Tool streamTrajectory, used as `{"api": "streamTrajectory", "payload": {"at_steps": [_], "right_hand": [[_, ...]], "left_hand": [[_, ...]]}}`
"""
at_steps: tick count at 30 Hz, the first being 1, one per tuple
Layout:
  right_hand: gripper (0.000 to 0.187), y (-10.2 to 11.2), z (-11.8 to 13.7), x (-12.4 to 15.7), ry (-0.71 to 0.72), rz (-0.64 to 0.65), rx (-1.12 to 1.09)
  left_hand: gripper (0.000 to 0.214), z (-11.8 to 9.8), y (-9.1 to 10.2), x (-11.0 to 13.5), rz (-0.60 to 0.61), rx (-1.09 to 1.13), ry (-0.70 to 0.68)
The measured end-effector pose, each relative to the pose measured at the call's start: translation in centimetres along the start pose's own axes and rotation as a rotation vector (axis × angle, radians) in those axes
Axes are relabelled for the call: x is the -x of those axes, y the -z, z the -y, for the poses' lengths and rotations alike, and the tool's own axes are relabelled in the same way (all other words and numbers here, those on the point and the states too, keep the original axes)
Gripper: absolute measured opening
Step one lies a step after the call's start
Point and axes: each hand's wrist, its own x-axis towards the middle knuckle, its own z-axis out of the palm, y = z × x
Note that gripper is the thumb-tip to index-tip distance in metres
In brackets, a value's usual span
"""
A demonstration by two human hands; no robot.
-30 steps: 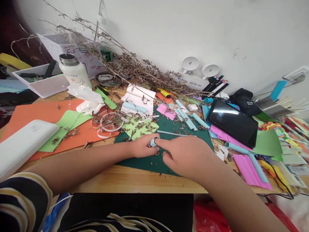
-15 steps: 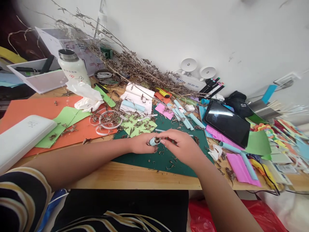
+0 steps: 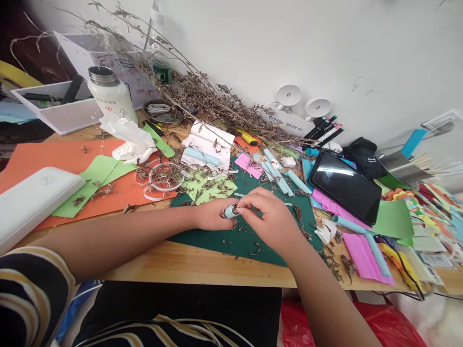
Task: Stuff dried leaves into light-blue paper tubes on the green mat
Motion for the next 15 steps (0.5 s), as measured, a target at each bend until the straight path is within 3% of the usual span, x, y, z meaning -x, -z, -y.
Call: {"api": "streamTrajectory", "payload": {"at_steps": [4,7,11,15], "right_hand": [[0.011,-0.3,0.3,0.0,-0.049,0.010,-0.024],[0.016,0.0,0.0,0.2,0.030,0.074,0.000],[0.024,1.1,-0.6,0.7,0.203,0.188,0.175],[0.031,2.1,0.3,1.1,0.209,0.351,0.371]], "left_hand": [[0.013,-0.3,0.0,0.1,0.016,0.007,-0.035],[0.013,-0.3,0.2,0.0,0.026,0.011,-0.047],[0.013,-0.2,0.2,0.1,0.010,-0.023,-0.010],[0.012,-0.4,-0.1,0.6,-0.015,-0.160,0.009]]}}
